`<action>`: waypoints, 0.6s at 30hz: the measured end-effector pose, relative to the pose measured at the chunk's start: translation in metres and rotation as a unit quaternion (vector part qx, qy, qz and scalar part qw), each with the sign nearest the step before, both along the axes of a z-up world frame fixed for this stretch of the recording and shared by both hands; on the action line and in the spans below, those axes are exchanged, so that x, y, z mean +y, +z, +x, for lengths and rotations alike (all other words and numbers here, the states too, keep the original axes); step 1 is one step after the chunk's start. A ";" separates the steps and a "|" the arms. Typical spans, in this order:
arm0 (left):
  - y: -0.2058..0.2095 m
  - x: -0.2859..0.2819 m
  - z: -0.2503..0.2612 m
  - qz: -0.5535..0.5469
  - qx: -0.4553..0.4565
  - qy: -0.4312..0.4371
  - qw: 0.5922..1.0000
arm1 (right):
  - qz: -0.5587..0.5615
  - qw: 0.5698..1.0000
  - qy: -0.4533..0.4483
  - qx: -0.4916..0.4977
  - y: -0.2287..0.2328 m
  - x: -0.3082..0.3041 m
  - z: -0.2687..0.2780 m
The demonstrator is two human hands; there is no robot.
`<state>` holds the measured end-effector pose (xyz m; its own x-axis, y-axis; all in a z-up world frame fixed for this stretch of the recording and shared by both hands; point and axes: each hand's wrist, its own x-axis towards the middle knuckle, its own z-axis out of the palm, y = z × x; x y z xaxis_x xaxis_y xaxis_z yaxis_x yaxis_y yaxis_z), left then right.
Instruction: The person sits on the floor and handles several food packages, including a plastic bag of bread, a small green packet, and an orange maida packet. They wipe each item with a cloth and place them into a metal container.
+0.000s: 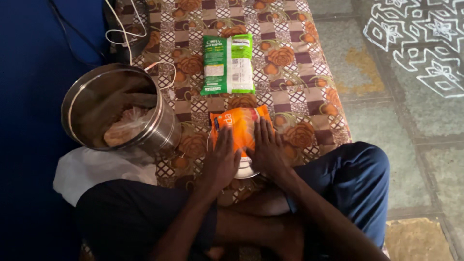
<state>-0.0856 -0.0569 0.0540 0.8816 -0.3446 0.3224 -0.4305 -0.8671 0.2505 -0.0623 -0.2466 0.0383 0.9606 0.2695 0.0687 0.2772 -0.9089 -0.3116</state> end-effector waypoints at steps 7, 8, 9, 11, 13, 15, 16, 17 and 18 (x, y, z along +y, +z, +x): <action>0.017 -0.056 0.023 -0.092 0.040 -0.134 0.986 | -0.133 0.988 0.061 0.044 -0.006 -0.012 -0.008; 0.014 -0.062 0.030 -0.106 0.027 -0.119 0.987 | -0.129 0.988 0.067 0.051 -0.008 -0.013 -0.009; 0.010 -0.068 0.037 -0.120 0.014 -0.104 0.987 | -0.121 0.991 0.053 0.025 -0.009 -0.014 -0.008; 0.001 -0.069 0.048 -0.125 -0.019 -0.076 0.989 | -0.101 0.994 0.027 -0.024 -0.013 -0.008 -0.007; -0.009 -0.065 0.053 -0.112 -0.058 -0.053 0.991 | -0.083 0.994 -0.001 -0.068 -0.015 -0.005 -0.013; -0.014 -0.059 0.060 -0.104 -0.044 -0.036 0.993 | -0.056 0.996 -0.010 -0.066 -0.013 -0.002 -0.011; -0.013 -0.056 0.063 -0.099 -0.039 -0.026 0.994 | -0.038 0.998 -0.006 -0.040 -0.010 -0.003 -0.010; -0.013 -0.051 0.068 -0.084 -0.046 -0.023 0.995 | -0.021 1.000 -0.003 -0.013 -0.008 -0.003 -0.008; -0.013 -0.047 0.069 -0.069 -0.051 -0.019 0.996 | -0.011 0.999 -0.001 -0.032 -0.006 -0.003 -0.009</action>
